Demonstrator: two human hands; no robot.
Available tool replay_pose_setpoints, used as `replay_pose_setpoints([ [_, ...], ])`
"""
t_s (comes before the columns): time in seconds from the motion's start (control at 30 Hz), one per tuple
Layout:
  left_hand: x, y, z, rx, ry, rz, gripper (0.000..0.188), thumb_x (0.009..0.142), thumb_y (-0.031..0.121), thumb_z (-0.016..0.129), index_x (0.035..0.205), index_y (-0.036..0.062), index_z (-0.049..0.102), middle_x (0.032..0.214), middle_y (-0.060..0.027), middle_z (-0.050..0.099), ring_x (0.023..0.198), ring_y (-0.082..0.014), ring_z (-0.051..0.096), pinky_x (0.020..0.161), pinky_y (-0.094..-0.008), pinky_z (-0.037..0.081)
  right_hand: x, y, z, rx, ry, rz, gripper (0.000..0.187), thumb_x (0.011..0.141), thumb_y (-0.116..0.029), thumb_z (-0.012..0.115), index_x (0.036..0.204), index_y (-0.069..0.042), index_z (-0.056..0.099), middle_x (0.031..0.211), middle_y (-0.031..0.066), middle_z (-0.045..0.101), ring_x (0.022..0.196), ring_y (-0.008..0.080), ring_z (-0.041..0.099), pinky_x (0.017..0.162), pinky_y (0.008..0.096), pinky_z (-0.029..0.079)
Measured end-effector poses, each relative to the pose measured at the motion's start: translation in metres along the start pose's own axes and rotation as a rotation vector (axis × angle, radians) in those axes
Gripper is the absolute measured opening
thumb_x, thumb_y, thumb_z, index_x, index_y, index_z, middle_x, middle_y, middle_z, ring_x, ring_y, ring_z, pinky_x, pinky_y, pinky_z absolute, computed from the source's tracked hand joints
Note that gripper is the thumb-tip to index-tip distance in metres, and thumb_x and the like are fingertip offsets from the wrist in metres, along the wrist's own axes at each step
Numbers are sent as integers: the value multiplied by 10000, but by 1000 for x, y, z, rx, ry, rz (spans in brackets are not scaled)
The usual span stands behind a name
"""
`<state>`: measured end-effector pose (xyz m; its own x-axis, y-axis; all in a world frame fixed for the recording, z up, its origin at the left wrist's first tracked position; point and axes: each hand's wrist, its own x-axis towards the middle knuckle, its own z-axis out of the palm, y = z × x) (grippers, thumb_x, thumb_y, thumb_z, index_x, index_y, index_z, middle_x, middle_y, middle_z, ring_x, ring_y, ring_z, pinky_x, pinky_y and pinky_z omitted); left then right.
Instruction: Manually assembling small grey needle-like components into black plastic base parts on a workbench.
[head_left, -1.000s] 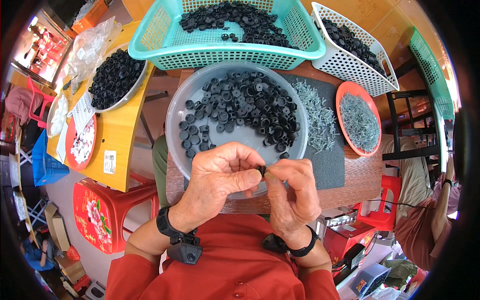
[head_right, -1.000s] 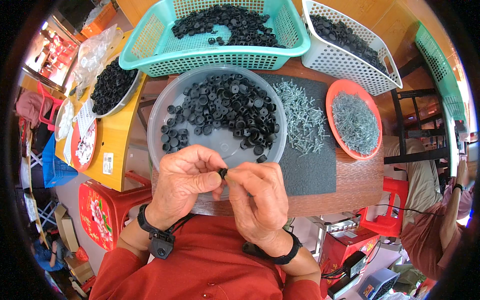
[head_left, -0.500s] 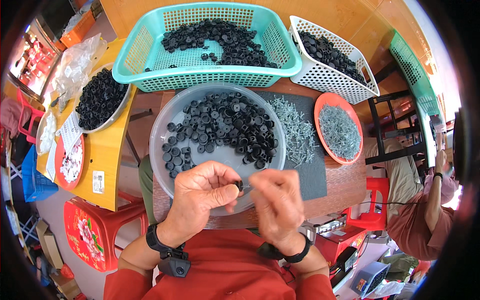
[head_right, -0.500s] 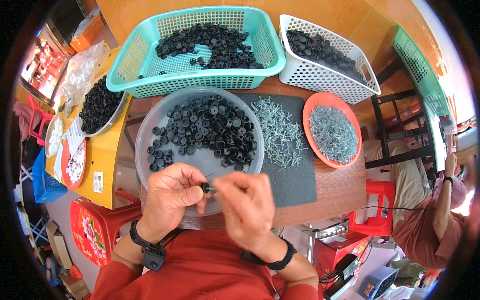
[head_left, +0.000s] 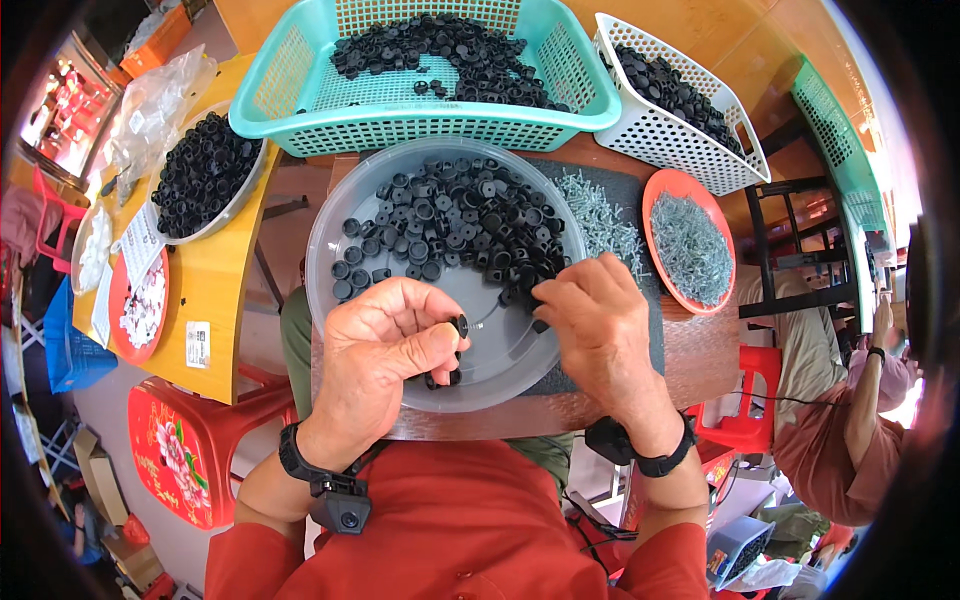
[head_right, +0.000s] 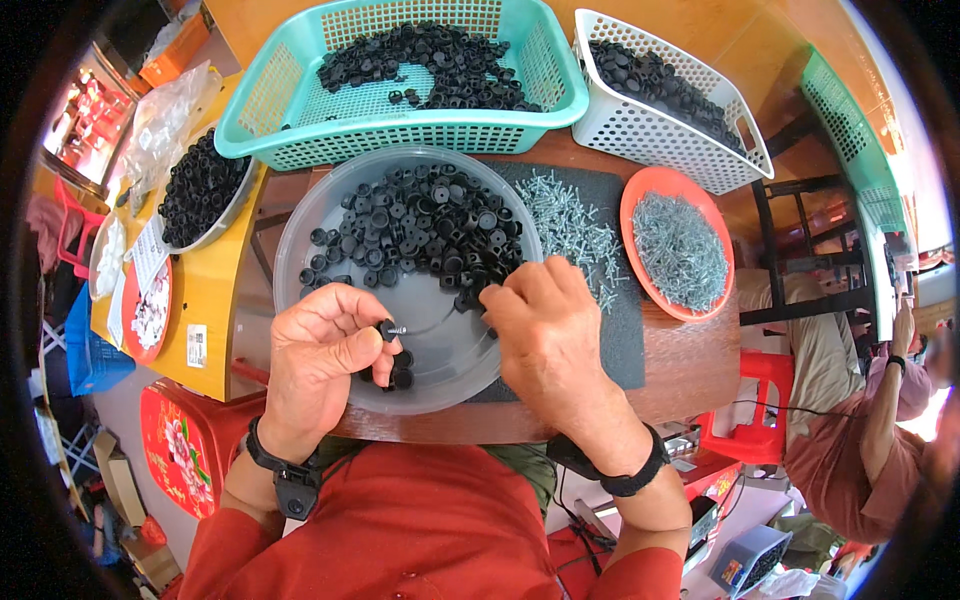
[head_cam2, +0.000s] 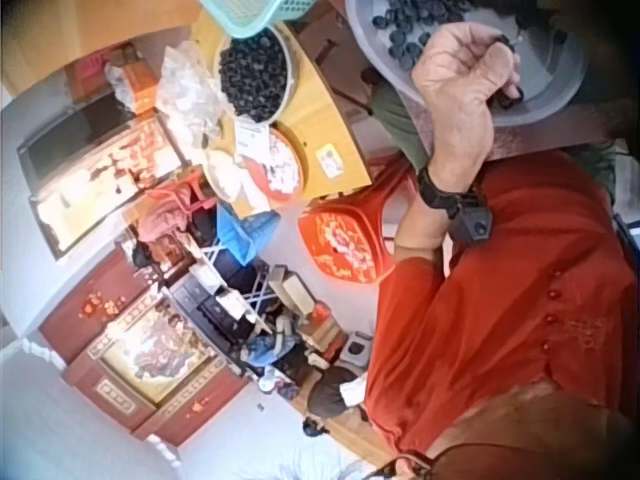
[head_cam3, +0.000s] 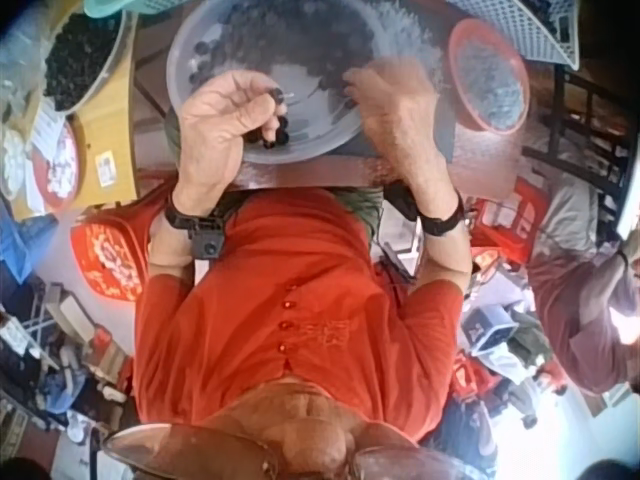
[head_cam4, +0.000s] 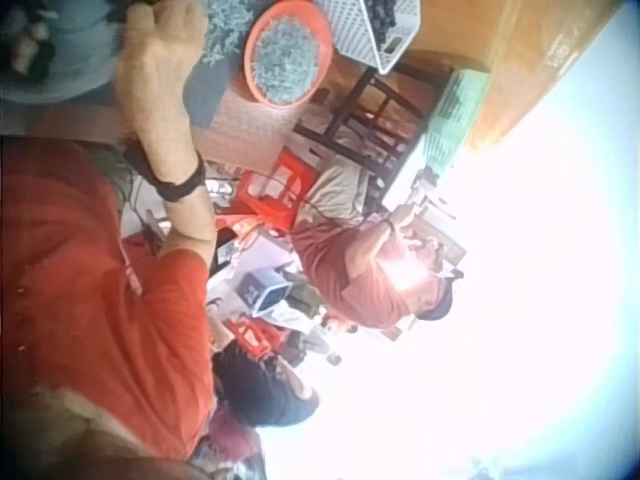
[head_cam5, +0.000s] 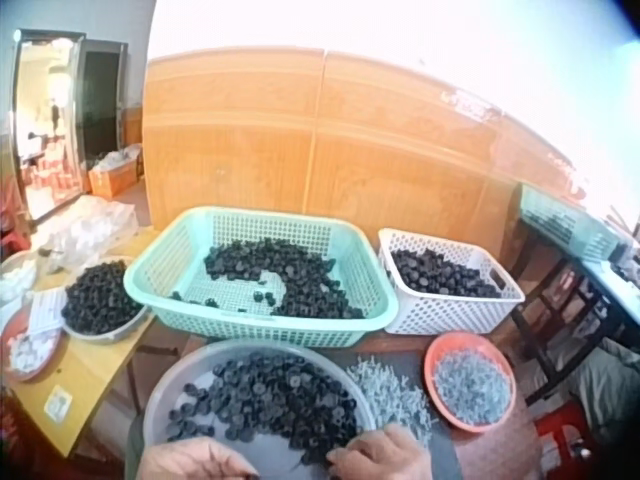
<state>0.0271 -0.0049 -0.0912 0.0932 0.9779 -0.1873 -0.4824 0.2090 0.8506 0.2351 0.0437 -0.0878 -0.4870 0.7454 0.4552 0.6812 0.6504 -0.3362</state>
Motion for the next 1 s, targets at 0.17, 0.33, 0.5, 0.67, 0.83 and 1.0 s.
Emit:
replay_pose_setpoints([
  [0.17, -1, -1, 1, 21, -7, -17, 221, 778, 87, 694, 912, -40, 572, 772, -125, 625, 595, -146, 577, 538, -256, 480, 2, -5, 1, -182, -251, -142, 129, 537, -24, 641, 625, -60, 554, 689, 60, 507, 695, 247, 475, 625, 357, 355],
  [0.33, -1, -1, 1, 19, -17, -17, 220, 778, 95, 695, 910, -35, 578, 776, -127, 630, 592, -142, 579, 541, -250, 479, 9, -11, 3, -198, -352, -159, 189, 538, -20, 632, 706, -47, 552, 680, 67, 510, 694, 252, 478, 630, 362, 353],
  [0.5, -2, -4, 3, -20, -4, -2, 221, 789, 103, 687, 925, -25, 567, 802, -128, 637, 620, -145, 586, 560, -249, 478, 6, -22, -6, 138, -137, -75, 280, 596, -6, 725, 825, -29, 566, 742, 70, 572, 683, 248, 507, 602, 358, 408],
  [0.67, -1, -8, 8, -51, 17, 36, 224, 808, 111, 672, 950, -15, 553, 844, -127, 639, 663, -150, 593, 606, -255, 480, -3, -40, -6, 330, 110, -20, 354, 603, 22, 746, 911, -6, 575, 840, 102, 614, 704, 259, 549, 606, 328, 430],
  [0.83, -5, -9, 13, -11, 42, 81, 221, 818, 122, 662, 955, -12, 552, 866, -123, 638, 692, -151, 596, 631, -262, 478, -9, -43, 7, 282, 224, -52, 378, 608, 7, 758, 937, -9, 573, 855, 100, 620, 720, 248, 561, 615, 324, 432],
  [1.0, -5, -11, 13, -60, 44, 38, 233, 821, 130, 659, 956, -21, 545, 861, -112, 631, 692, -161, 596, 631, -269, 481, -16, -49, 14, 484, 300, 145, 356, 653, 12, 735, 983, -7, 602, 859, 95, 617, 740, 230, 561, 623, 319, 432],
])
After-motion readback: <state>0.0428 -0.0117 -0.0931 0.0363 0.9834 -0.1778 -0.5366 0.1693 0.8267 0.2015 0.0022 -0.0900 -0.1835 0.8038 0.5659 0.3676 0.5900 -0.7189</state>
